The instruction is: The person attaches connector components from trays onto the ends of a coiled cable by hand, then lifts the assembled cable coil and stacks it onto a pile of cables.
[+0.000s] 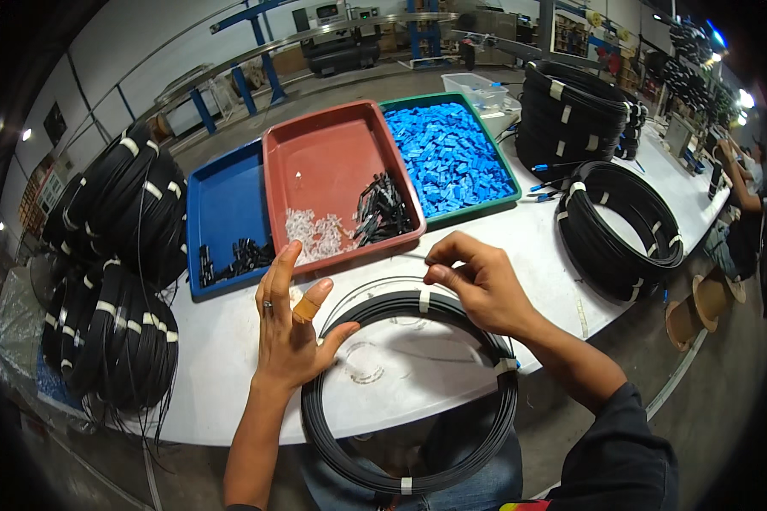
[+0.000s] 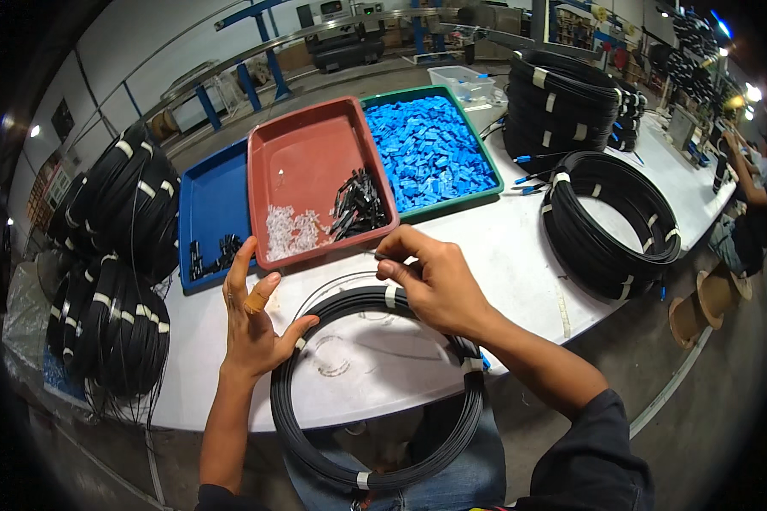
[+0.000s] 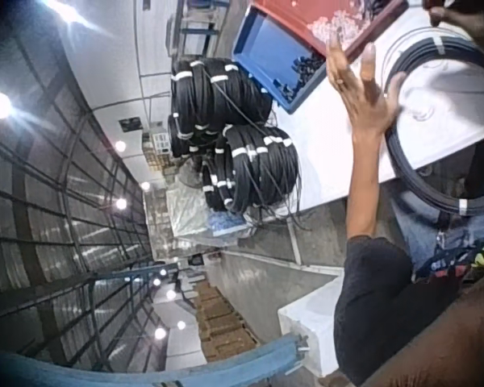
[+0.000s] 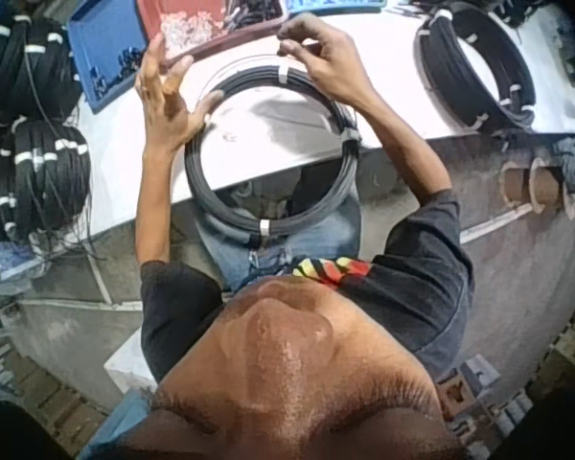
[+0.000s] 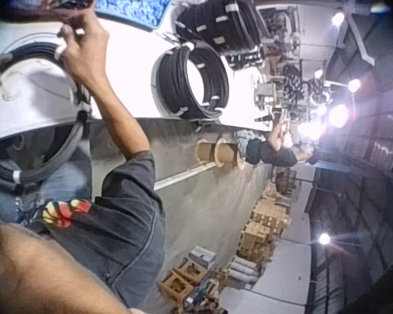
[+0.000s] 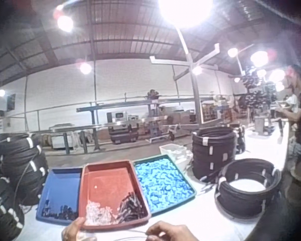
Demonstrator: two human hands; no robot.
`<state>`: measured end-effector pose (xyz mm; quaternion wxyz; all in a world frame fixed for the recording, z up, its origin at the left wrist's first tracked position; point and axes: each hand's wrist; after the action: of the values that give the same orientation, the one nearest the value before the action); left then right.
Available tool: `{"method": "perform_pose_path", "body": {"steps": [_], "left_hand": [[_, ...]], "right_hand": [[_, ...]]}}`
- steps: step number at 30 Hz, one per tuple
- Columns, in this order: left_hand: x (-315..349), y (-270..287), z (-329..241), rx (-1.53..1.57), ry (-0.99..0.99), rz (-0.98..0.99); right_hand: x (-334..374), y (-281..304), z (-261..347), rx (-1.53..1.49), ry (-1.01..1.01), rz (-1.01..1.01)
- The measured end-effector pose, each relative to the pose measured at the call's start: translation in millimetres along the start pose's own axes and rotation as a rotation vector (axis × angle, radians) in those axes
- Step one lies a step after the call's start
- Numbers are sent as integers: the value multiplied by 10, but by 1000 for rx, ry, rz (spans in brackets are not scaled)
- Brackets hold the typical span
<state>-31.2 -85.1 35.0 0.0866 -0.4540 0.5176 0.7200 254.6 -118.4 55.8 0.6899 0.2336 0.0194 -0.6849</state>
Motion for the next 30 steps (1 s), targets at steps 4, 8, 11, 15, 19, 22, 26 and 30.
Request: {"method": "perform_pose_path", "body": {"steps": [4, 8, 11, 15, 19, 22, 26, 30], "left_hand": [[-60, -345, 164, 385, 99, 116], [-200, -531, 251, 709, 375, 410], [-233, -717, 349, 710, 443, 393], [-431, -667, 251, 811, 665, 261], [-507, -629, 420, 729, 568, 390], [-576, -641, 468, 705, 530, 344], [-264, -716, 503, 488, 278, 413], [-133, -482, 436, 569, 379, 542]], "right_hand": [[-76, 29, -95, 93, -40, 92], [-310, 35, -325, 43, -224, 167], [-496, 105, -694, 37, -278, 161], [-677, 230, -1056, 286, -176, 239], [-724, 108, -959, 521, -81, 471], [-727, 204, -1051, 541, -75, 462], [-615, 385, -913, 481, -140, 466], [-192, 298, -836, 292, -289, 427]]}}
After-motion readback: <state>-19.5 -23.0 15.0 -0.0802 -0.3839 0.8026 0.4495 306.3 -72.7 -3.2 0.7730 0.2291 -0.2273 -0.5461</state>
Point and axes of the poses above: each hand's wrist, its own x-axis away from the middle knuckle, its own y-axis out of the back of the hand, z = x × y, and after that the axes turned 4 degrees about -y, right-handed
